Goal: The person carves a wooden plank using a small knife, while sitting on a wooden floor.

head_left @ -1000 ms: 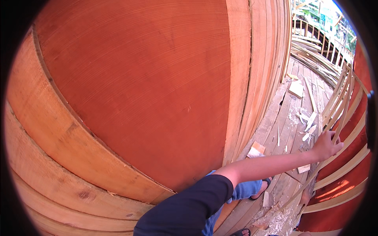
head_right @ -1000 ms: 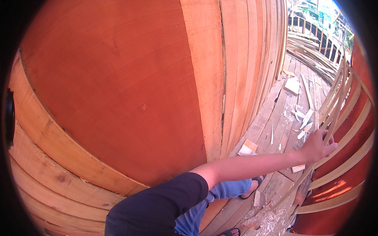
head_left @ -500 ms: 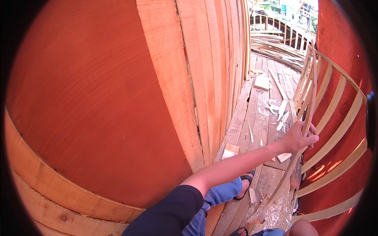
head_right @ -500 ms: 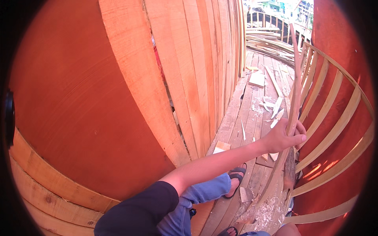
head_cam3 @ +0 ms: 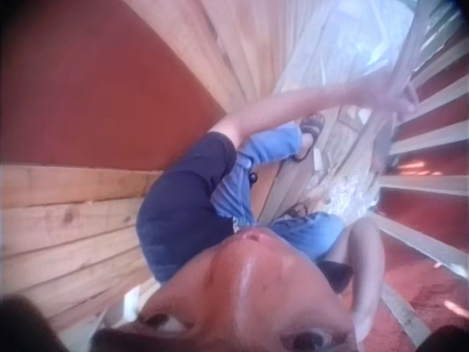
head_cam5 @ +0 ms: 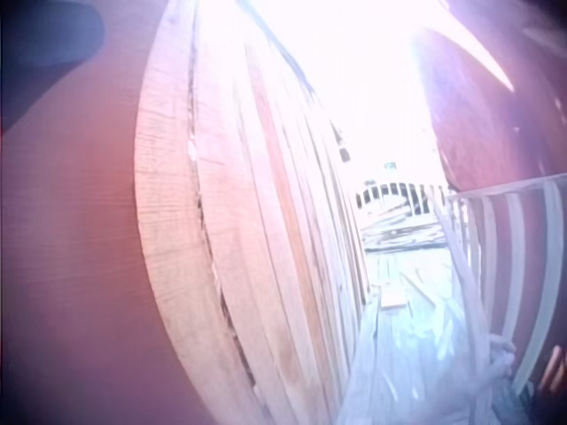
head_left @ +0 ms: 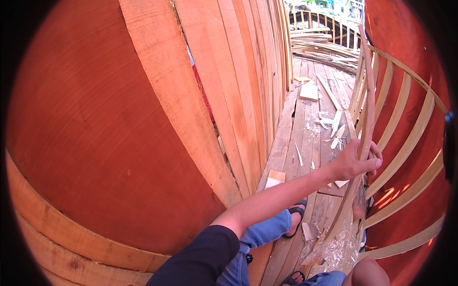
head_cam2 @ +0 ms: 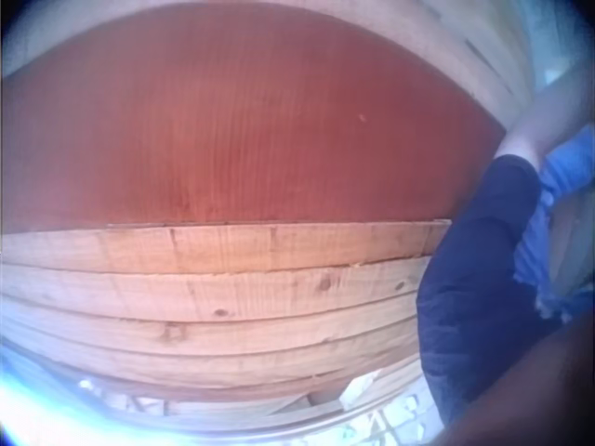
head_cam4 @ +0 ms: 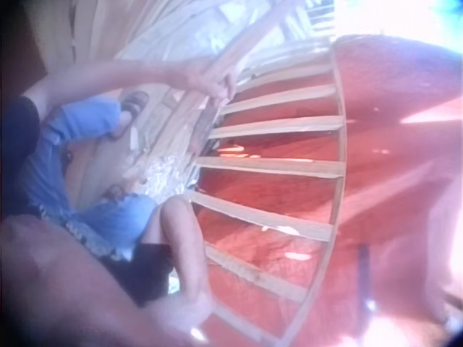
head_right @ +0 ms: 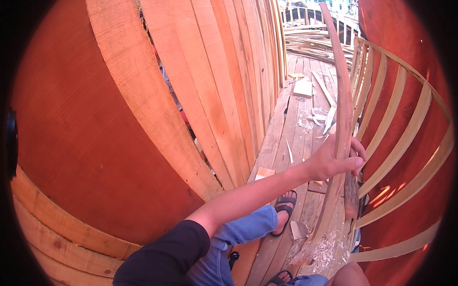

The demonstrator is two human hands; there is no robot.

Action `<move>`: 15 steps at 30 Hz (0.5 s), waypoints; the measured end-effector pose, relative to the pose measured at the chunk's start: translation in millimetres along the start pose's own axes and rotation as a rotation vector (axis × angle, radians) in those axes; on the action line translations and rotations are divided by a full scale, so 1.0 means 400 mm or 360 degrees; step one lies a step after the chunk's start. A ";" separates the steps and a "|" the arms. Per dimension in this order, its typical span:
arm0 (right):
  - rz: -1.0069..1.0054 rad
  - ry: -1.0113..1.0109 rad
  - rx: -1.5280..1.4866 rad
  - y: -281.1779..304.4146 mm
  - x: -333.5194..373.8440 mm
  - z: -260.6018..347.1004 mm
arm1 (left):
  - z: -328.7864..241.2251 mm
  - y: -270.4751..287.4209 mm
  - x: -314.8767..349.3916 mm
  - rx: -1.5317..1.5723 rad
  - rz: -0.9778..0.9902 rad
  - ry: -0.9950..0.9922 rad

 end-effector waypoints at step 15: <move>0.0501 0.0656 0.0186 -0.009 0.113 0.329 | -0.009 0.013 -0.005 -0.0002 0.0048 -0.0003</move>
Point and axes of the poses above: each hand's wrist, its own x-axis away from the middle knuckle, its own y-axis out of the back of the hand, z = x × y, the point moved 10 cm from there along -x, towards the middle knuckle, and after that the axes turned 6 degrees about -x, right-handed, at the moved point
